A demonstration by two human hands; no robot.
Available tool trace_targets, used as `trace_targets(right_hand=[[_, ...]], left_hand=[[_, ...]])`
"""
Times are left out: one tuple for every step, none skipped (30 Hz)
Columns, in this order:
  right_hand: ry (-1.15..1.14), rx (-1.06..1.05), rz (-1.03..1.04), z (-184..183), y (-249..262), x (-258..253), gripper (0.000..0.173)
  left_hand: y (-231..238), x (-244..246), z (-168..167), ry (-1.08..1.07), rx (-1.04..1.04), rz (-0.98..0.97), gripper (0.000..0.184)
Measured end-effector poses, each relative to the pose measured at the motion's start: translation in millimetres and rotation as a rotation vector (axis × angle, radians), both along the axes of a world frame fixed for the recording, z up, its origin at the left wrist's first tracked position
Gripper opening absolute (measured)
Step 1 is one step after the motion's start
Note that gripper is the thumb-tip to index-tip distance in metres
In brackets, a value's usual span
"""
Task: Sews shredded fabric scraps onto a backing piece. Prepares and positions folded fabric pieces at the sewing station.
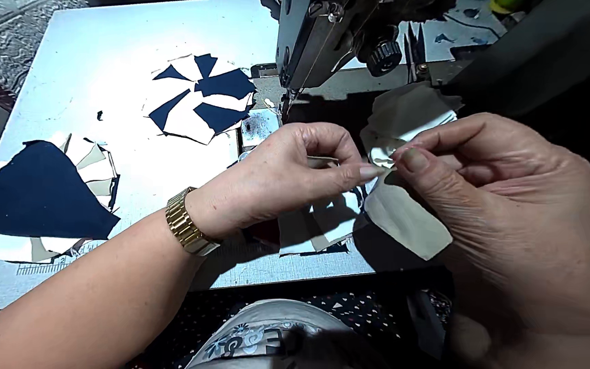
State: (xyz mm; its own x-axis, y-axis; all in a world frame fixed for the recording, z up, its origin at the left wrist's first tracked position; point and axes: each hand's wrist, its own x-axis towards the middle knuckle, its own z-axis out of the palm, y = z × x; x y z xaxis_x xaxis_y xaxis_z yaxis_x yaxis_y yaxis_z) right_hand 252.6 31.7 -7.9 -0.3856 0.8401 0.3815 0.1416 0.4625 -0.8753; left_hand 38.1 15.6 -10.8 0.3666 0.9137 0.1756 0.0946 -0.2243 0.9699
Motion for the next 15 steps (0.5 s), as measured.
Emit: trace_targets(right_hand=[[0.025, -0.071, 0.025, 0.7, 1.0, 1.5, 0.013], [0.038, -0.134, 0.053, 1.8, 1.8, 3.5, 0.017], [0.038, -0.171, 0.076, 2.9, 2.5, 5.8, 0.021], [0.04, -0.18, 0.083, 3.5, 3.1, 7.5, 0.023], [0.039, -0.166, 0.08, 4.1, 3.2, 8.2, 0.024], [0.042, -0.144, 0.071, 4.6, 3.1, 8.0, 0.024], [0.041, -0.118, 0.068, 5.1, 2.5, 7.7, 0.025], [0.043, -0.097, 0.076, 5.5, 2.2, 7.0, 0.026], [0.044, -0.08, 0.084, 6.0, 1.8, 6.1, 0.026], [0.039, -0.068, 0.086, 6.1, 1.2, 5.1, 0.026], [0.036, -0.059, 0.084, 5.8, 1.0, 4.3, 0.026], [0.04, -0.058, 0.085, 5.1, 1.2, 4.0, 0.026], [0.054, -0.063, 0.09, 4.0, 1.9, 4.2, 0.026], [0.066, -0.072, 0.099, 2.9, 2.6, 5.0, 0.027], [0.073, -0.087, 0.113, 2.2, 3.5, 6.6, 0.028]], left_hand=[[1.0, -1.7, -0.4, 0.003, 0.01, 0.014, 0.012], [1.5, -2.4, -0.6, 0.004, 0.013, 0.029, 0.012], [1.5, -2.6, -0.6, 0.004, 0.007, 0.036, 0.01], [0.6, -1.7, 0.3, 0.004, -0.016, 0.037, 0.01], [-0.8, -0.3, 1.9, 0.015, -0.057, 0.028, 0.011], [-2.4, 1.4, 3.5, 0.022, -0.114, 0.014, 0.014], [-3.7, 3.1, 4.3, 0.017, -0.168, -0.012, 0.018], [-4.5, 4.3, 4.8, 0.013, -0.208, -0.043, 0.019], [-4.9, 5.0, 5.0, 0.002, -0.233, -0.076, 0.018], [-4.5, 5.1, 4.3, -0.013, -0.245, -0.112, 0.016], [-3.8, 4.6, 3.8, -0.035, -0.257, -0.147, 0.012], [-3.1, 3.9, 3.4, -0.067, -0.268, -0.172, 0.008], [-2.5, 3.2, 3.2, -0.095, -0.277, -0.18, 0.009], [-2.1, 2.3, 3.6, -0.118, -0.287, -0.17, 0.009], [-2.1, 1.0, 4.6, -0.131, -0.301, -0.153, 0.008]])
